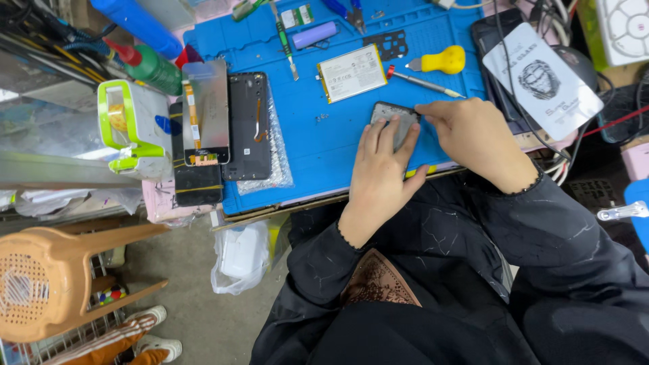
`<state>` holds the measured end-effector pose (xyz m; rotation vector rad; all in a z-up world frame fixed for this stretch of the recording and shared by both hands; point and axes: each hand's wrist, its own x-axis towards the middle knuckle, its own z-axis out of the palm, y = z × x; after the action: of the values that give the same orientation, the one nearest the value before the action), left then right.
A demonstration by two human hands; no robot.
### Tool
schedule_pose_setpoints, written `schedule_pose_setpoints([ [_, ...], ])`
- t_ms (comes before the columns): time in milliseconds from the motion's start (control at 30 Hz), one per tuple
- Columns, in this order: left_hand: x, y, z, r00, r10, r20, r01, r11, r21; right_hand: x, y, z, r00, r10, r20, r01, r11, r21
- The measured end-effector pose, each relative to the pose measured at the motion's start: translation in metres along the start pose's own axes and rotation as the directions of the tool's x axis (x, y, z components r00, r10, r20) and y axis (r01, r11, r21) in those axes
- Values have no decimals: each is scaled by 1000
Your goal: The person uses a screwdriver to remove screws from a mobile phone chassis and handles various internal phone parts on a blue mat.
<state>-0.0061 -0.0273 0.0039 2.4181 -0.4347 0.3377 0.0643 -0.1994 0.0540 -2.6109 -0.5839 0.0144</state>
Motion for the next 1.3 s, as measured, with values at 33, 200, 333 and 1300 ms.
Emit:
schedule_pose_setpoints([
  [33, 1, 1, 0, 1000, 3, 3, -3, 1000, 5, -1, 3, -1, 1000, 12, 3, -13, 998, 54],
  [200, 1, 1, 0, 1000, 4, 0, -4, 1000, 11, 6, 8, 10, 998, -60, -30, 64, 986, 152],
  [333, -1, 1, -1, 1000, -5, -13, 5, 1000, -6, 14, 6, 15, 998, 14, 57, -21, 991, 129],
  [1300, -2, -3, 3, 998, 17, -53, -19, 999, -37, 5, 0, 6, 995, -95, -8, 95, 996, 2],
])
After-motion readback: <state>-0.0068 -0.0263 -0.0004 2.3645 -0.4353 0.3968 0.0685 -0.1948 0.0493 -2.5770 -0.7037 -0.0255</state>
